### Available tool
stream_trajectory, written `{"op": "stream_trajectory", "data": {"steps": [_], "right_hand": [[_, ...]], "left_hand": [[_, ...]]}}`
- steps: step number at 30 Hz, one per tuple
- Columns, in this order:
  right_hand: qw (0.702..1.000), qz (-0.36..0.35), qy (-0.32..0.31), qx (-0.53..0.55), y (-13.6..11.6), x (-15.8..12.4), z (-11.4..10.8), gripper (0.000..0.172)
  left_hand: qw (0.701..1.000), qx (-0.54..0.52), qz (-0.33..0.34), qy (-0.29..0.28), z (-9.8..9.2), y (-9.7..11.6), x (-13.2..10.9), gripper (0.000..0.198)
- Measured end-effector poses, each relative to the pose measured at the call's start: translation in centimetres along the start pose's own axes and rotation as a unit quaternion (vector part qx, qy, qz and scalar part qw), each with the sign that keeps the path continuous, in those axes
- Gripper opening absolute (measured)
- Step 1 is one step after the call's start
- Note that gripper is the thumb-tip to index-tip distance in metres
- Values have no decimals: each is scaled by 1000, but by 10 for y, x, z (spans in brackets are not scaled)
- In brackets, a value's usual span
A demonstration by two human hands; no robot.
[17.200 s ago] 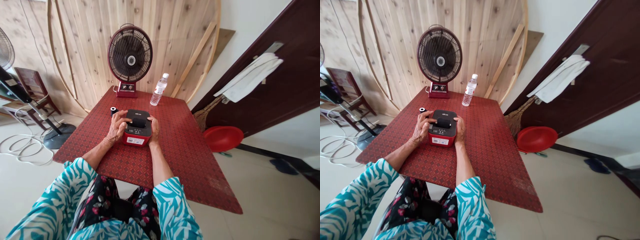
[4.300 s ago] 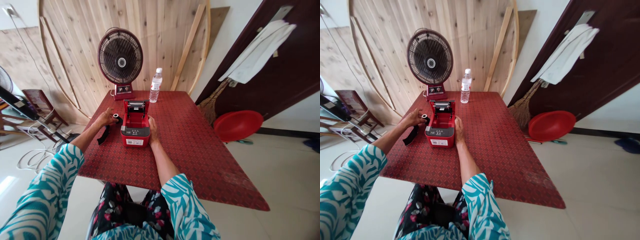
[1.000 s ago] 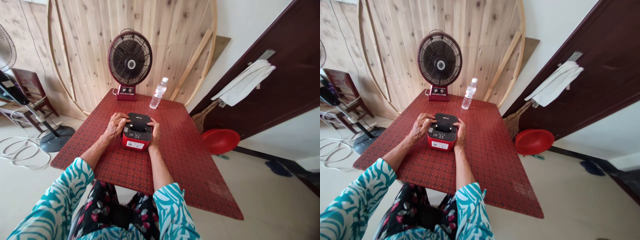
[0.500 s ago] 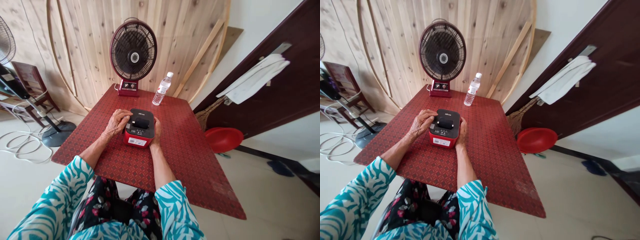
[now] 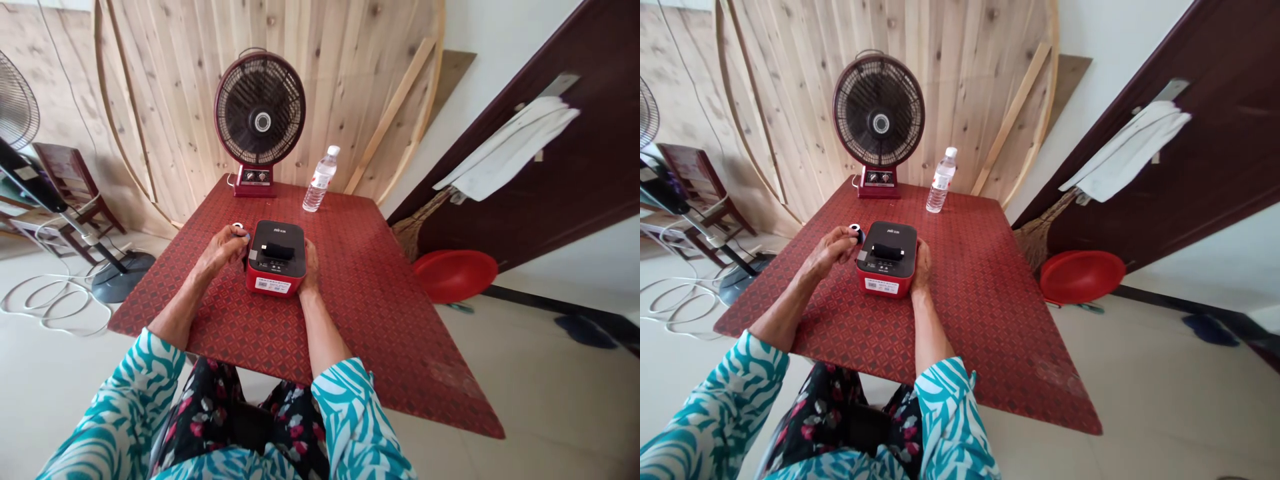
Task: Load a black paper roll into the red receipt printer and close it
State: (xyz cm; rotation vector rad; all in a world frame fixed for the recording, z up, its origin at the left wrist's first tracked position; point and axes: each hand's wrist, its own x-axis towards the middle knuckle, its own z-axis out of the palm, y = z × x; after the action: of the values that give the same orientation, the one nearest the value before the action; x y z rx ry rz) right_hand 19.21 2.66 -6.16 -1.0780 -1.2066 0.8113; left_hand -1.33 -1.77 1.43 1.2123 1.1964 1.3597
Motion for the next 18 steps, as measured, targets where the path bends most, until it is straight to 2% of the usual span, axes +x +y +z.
{"op": "stream_trajectory", "data": {"steps": [2,5,18], "right_hand": [[1000,3,3,4,-2,0,2,43],[1000,10,10,5,-5,0,3,44],[1000,6,14,23,-6,-2,1,46]], "left_hand": [[998,-8,-37,-47,0,-1,-3,37],[994,-23,-63,-82,0,-5,-4,44],[974,-125,-131,-136,0,-10,-5,67]]}}
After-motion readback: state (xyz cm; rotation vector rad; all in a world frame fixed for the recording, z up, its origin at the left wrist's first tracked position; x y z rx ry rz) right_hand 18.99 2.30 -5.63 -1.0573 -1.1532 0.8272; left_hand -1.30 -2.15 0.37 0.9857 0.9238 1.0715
